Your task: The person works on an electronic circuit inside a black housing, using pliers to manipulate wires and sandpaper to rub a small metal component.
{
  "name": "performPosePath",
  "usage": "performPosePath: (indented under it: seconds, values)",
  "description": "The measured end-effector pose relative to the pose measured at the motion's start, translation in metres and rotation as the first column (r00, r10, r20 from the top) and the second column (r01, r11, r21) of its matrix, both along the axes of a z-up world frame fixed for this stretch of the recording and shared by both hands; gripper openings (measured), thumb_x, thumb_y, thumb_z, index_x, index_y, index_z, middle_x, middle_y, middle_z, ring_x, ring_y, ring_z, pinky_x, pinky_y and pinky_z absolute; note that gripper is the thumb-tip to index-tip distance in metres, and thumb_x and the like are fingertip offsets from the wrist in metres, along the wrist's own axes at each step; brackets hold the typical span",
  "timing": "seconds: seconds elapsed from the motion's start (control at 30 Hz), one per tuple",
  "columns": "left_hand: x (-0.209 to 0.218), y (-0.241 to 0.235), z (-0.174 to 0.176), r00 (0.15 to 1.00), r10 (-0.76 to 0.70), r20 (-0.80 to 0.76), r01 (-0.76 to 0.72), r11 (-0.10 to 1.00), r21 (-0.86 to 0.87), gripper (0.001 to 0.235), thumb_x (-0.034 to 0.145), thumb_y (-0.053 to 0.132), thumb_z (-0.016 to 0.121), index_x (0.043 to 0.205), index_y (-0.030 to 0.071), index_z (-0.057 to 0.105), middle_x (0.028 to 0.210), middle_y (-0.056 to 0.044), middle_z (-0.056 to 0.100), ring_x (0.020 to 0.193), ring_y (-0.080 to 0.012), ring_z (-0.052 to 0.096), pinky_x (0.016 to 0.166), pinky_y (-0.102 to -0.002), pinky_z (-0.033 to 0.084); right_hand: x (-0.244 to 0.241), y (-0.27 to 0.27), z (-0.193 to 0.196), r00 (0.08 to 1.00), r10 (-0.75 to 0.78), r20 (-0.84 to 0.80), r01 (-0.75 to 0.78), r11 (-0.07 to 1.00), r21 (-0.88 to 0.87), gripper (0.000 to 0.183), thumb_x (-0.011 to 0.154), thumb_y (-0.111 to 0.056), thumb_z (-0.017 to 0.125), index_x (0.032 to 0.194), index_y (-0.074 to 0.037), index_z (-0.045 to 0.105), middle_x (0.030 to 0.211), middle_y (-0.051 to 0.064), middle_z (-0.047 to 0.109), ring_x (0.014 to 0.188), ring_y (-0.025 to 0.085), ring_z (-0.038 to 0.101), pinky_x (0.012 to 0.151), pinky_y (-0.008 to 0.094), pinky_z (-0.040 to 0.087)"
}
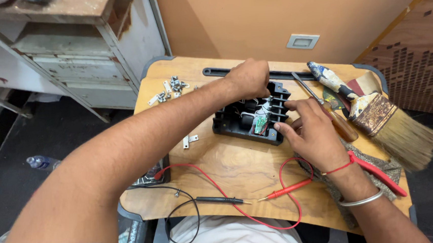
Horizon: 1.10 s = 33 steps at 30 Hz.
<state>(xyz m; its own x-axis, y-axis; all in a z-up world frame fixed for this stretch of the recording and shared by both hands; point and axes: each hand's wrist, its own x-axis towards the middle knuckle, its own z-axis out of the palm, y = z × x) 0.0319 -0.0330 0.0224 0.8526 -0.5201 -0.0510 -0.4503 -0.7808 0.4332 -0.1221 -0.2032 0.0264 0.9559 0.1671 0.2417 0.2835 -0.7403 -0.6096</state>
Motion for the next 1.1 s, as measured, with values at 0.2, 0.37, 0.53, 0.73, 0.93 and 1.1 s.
performPosePath:
  seconds: [0.2,0.37,0.53,0.73,0.93,1.1]
  values:
    - [-0.008,0.038,0.026,0.805,-0.339,0.487,0.528,0.784,-0.328,0.025,0.089,0.031,0.077,0.096,0.007,0.079,0.105,-0.016,0.075,0.104,-0.0379,0.068,0.091,-0.049,0.053,-0.008,0.002,-0.007,1.0,-0.017,0.017,0.016,1.0,0.022,0.043,0.086,-0.016,0.075,0.122,0.001,0.06,0.115,0.018,0.06,0.079,0.027,0.071,0.069,0.038,0.058]
    - [-0.03,0.128,0.073,0.914,-0.213,0.346,0.313,0.912,-0.264,0.041,0.098,0.042,0.067,0.117,0.005,0.071,0.115,-0.014,0.072,0.113,-0.0329,0.066,0.098,-0.044,0.053,-0.01,0.004,-0.005,0.954,0.07,0.29,-0.007,0.978,-0.21,0.047,0.087,-0.02,0.075,0.127,-0.001,0.06,0.123,0.021,0.059,0.112,0.038,0.061,0.097,0.046,0.05]
    - [-0.091,0.219,0.073,0.921,0.106,0.374,-0.078,0.993,-0.088,0.072,0.083,0.057,0.076,0.131,0.005,0.062,0.13,-0.021,0.059,0.122,-0.0438,0.053,0.1,-0.055,0.045,0.008,0.011,0.017,0.929,0.24,0.281,-0.134,0.927,-0.35,0.095,0.061,-0.047,0.084,0.138,-0.003,0.051,0.134,0.024,0.054,0.128,0.044,0.051,0.109,0.051,0.041]
    - [-0.187,0.218,0.021,0.725,0.652,0.22,-0.599,0.756,-0.266,0.115,0.07,0.067,0.084,0.149,0.001,0.035,0.146,-0.03,0.032,0.131,-0.0532,0.038,0.101,-0.064,0.043,0.068,0.034,0.014,0.941,0.337,0.042,-0.201,0.654,-0.729,0.155,0.029,-0.076,0.09,0.159,-0.02,0.026,0.154,0.02,0.039,0.138,0.043,0.038,0.103,0.061,0.034]
    - [-0.203,0.201,0.009,0.766,0.643,-0.026,-0.643,0.762,-0.079,0.122,0.06,0.054,0.089,0.152,0.0,0.029,0.15,-0.029,0.028,0.126,-0.0522,0.04,0.097,-0.062,0.046,0.075,0.039,0.016,0.972,0.088,-0.219,-0.229,0.576,-0.785,0.151,0.039,-0.068,0.094,0.164,-0.032,0.016,0.164,0.011,0.03,0.149,0.033,0.033,0.103,0.062,0.038]
    - [-0.183,0.202,0.001,0.806,0.587,0.077,-0.576,0.807,-0.131,0.11,0.063,0.044,0.088,0.146,-0.008,0.038,0.143,-0.034,0.035,0.118,-0.0551,0.046,0.1,-0.057,0.047,0.075,0.016,0.014,0.98,0.084,-0.179,-0.193,0.594,-0.781,0.148,0.039,-0.064,0.096,0.162,-0.029,0.021,0.162,0.012,0.032,0.148,0.036,0.033,0.099,0.064,0.039]
